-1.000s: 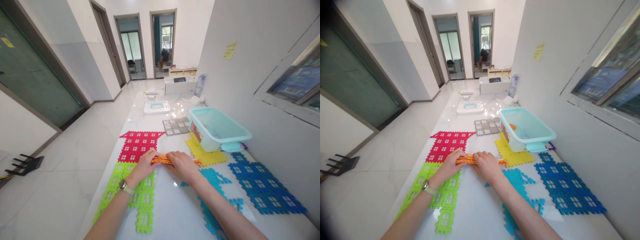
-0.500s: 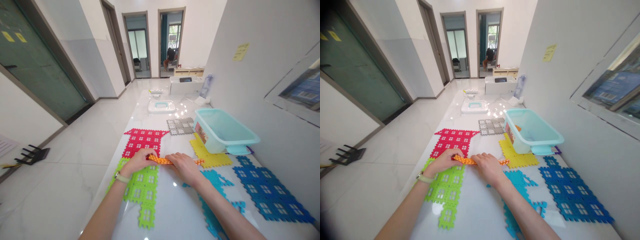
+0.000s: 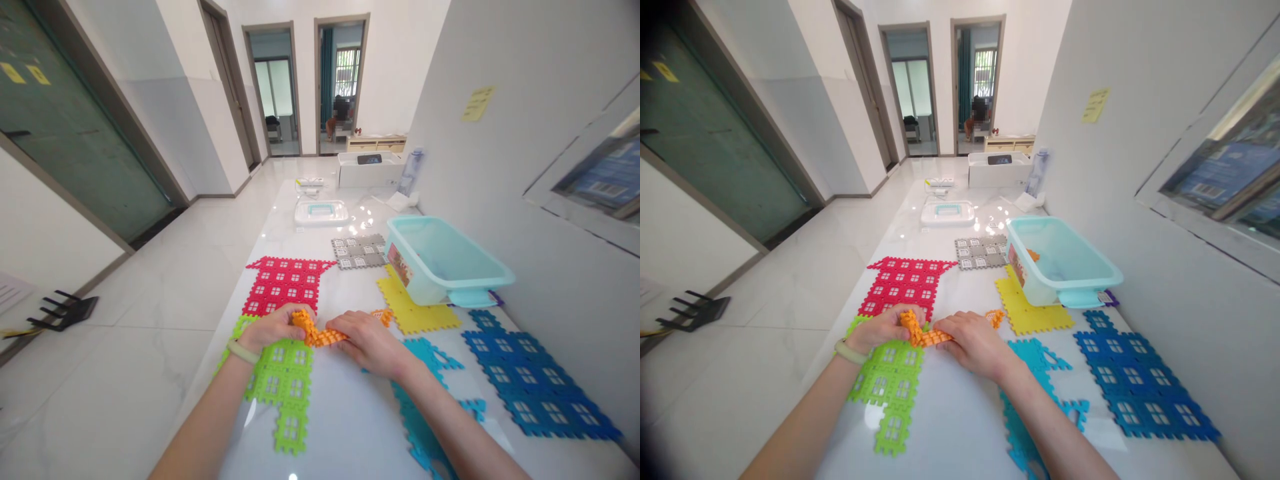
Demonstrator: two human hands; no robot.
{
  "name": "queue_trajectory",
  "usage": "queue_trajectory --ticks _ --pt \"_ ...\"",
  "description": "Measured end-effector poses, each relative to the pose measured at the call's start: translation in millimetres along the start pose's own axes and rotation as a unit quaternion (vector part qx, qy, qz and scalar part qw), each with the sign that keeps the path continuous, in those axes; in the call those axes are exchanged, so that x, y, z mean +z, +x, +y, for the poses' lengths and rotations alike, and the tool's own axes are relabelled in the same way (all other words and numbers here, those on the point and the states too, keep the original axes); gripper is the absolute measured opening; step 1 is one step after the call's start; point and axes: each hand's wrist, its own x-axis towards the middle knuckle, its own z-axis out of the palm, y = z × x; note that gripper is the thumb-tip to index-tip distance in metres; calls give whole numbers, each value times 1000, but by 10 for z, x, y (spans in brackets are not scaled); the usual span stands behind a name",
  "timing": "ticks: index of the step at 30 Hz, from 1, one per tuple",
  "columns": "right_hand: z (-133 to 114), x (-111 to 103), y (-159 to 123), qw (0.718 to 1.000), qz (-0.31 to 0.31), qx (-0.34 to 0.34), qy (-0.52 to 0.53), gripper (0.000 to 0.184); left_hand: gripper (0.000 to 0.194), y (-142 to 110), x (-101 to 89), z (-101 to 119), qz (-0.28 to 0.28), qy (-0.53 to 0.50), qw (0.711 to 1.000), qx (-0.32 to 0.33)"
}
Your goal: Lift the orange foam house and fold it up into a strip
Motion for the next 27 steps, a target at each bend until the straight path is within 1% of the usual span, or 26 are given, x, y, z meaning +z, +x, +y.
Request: queue_trajectory --ticks 2,3,4,6,7,8,9,10,12,14,15,17,18,21,23,24,26,27 --pt "-15 -6 -8 1000 7 -4 10 21 52 7 15 -43 13 -46 999 11" --pt "-15 -6 -11 1000 13 1 12 21 51 14 16 -66 35 -67 997 19" --pt "-10 -6 -15 1000 19 12 6 21 51 23 12 -88 74 -83 993 30" --pt "7 -1 -20 998 36 43 -20 17 49 50 0 -127 190 -88 976 62" --pt "16 4 -22 997 45 57 -35 16 46 69 -4 -143 245 -72 964 76" --pt "23 10 -23 995 53 67 -46 15 42 89 -2 -156 287 -45 953 85" --pt "29 17 -23 994 59 70 -52 14 37 111 8 -165 308 -13 947 87" --pt "32 26 -22 994 64 69 -51 14 35 132 28 -171 313 21 946 84" --pt "39 50 -19 995 68 64 -43 15 39 169 90 -175 298 86 947 78" --pt "55 80 -14 994 64 68 -49 17 46 191 161 -169 268 155 947 82" --pt "68 95 -9 993 61 78 -59 19 45 195 193 -163 248 191 946 84" --pt "100 125 7 989 56 108 -86 26 34 193 240 -149 216 243 942 80" --pt "114 138 19 986 54 125 -99 29 31 190 259 -141 207 252 942 78" --pt "128 175 61 979 41 159 -120 29 34 185 324 -114 179 247 949 87" --pt "109 197 83 980 34 158 -117 26 35 198 382 -98 144 266 948 95" --pt "95 206 90 981 33 156 -112 26 41 210 410 -94 130 282 946 94" --pt "74 210 92 983 35 148 -106 25 47 238 452 -92 117 309 940 87" --pt "69 200 91 984 39 141 -104 23 45 251 463 -95 118 316 938 85"
